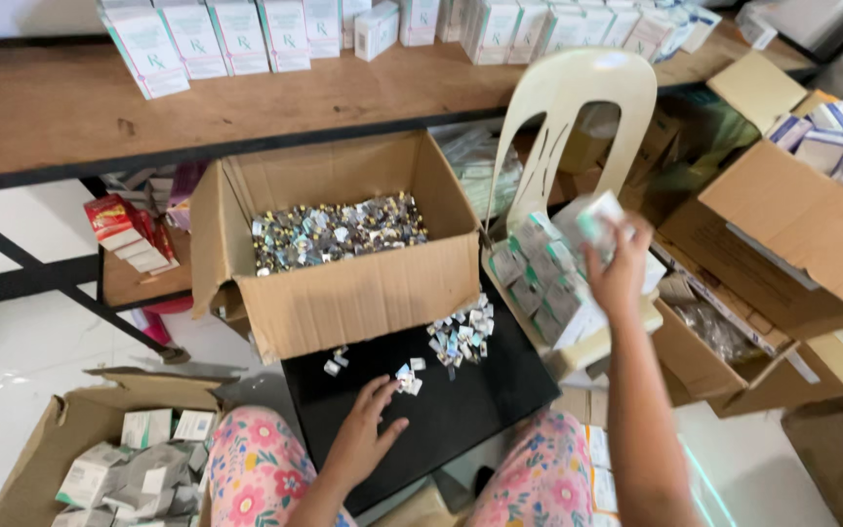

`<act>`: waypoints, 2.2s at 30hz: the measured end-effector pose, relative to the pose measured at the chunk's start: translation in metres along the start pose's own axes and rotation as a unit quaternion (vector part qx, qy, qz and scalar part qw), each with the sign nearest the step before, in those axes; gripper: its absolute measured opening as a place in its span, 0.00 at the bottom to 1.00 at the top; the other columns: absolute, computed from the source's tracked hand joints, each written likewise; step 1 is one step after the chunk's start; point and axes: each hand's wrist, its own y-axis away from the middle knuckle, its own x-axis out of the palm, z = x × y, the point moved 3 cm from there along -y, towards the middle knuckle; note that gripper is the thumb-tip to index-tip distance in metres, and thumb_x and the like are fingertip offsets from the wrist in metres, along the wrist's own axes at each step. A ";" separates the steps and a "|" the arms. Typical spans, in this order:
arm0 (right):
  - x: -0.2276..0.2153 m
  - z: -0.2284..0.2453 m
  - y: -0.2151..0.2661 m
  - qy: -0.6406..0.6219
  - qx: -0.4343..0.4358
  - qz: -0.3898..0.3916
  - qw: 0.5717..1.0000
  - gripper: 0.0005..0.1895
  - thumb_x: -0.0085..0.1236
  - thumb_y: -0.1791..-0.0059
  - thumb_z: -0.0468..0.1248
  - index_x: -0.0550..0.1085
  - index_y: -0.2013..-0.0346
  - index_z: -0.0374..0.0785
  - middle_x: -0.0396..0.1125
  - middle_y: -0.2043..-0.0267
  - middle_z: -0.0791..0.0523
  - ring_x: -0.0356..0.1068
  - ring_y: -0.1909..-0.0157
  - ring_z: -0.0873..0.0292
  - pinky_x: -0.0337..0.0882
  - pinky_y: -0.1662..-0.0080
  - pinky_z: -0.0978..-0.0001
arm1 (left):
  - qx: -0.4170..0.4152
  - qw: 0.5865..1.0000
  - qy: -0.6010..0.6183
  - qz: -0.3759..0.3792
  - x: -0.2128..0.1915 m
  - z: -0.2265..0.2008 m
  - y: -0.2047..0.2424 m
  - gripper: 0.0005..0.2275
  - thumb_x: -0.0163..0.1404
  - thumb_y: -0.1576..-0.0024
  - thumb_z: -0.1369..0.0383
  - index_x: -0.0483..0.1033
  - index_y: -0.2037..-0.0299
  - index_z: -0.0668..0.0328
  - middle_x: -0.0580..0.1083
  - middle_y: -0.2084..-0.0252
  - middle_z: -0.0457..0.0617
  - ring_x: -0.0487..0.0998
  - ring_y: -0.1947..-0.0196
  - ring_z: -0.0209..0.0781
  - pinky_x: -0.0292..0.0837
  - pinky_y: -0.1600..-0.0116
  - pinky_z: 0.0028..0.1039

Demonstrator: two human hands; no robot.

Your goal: The person sits on the floor and repeatedly picks small foil-wrapped items from a large cardboard box, places them into a small white box, and then transfers the filled small box into another cardboard box. The process is repeated continuously.

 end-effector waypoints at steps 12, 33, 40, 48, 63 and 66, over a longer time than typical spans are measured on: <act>0.124 -0.136 -0.055 0.290 0.266 0.377 0.839 0.38 0.56 0.53 0.62 0.62 0.29 0.65 0.59 0.29 0.48 0.55 0.27 0.33 0.33 0.33 0.18 | 0.033 0.995 -0.094 0.010 0.006 0.014 -0.005 0.24 0.57 0.43 0.61 0.67 0.37 0.52 0.62 0.33 0.54 0.76 0.44 0.55 0.74 0.43 0.37; 0.153 0.498 0.178 -0.507 -0.179 0.193 0.821 0.14 0.61 0.51 0.29 0.74 0.51 0.38 0.69 0.51 0.51 0.71 0.53 0.51 0.71 0.49 0.62 | -0.051 0.805 0.355 -0.473 -0.139 0.134 0.095 0.11 0.51 0.37 0.71 0.74 0.45 0.60 0.77 0.55 0.46 0.77 0.62 0.32 0.75 0.59 0.23; 0.261 0.563 0.283 -0.488 0.006 0.494 0.719 0.20 0.62 0.54 0.30 0.73 0.47 0.39 0.65 0.55 0.56 0.68 0.67 0.64 0.71 0.63 0.73 | -0.292 0.651 0.050 -0.698 -0.206 0.310 0.240 0.09 0.57 0.41 0.65 0.80 0.55 0.62 0.81 0.59 0.51 0.81 0.59 0.42 0.74 0.51 0.31; 0.304 0.548 0.308 -0.451 0.034 0.521 0.724 0.21 0.63 0.53 0.32 0.73 0.46 0.40 0.66 0.53 0.54 0.67 0.67 0.63 0.71 0.62 0.71 | -0.523 0.647 -0.036 -0.553 -0.219 0.388 0.222 0.23 0.64 0.55 0.61 0.77 0.47 0.52 0.69 0.42 0.61 0.65 0.39 0.62 0.60 0.35 0.47; 0.273 0.623 0.298 -0.438 -0.025 0.615 0.655 0.17 0.60 0.51 0.34 0.73 0.47 0.40 0.64 0.47 0.51 0.69 0.59 0.56 0.72 0.55 0.64 | -0.609 0.605 -0.120 -0.499 -0.269 0.486 0.239 0.31 0.67 0.54 0.54 0.69 0.39 0.30 0.48 0.25 0.70 0.48 0.35 0.82 0.62 0.40 0.59; 0.272 0.635 0.301 -0.423 -0.013 0.671 0.609 0.16 0.59 0.50 0.35 0.72 0.47 0.41 0.62 0.49 0.51 0.69 0.61 0.55 0.71 0.54 0.64 | -0.626 0.595 -0.014 -0.503 -0.267 0.498 0.256 0.31 0.63 0.53 0.57 0.69 0.36 0.33 0.60 0.31 0.68 0.62 0.34 0.72 0.67 0.37 0.53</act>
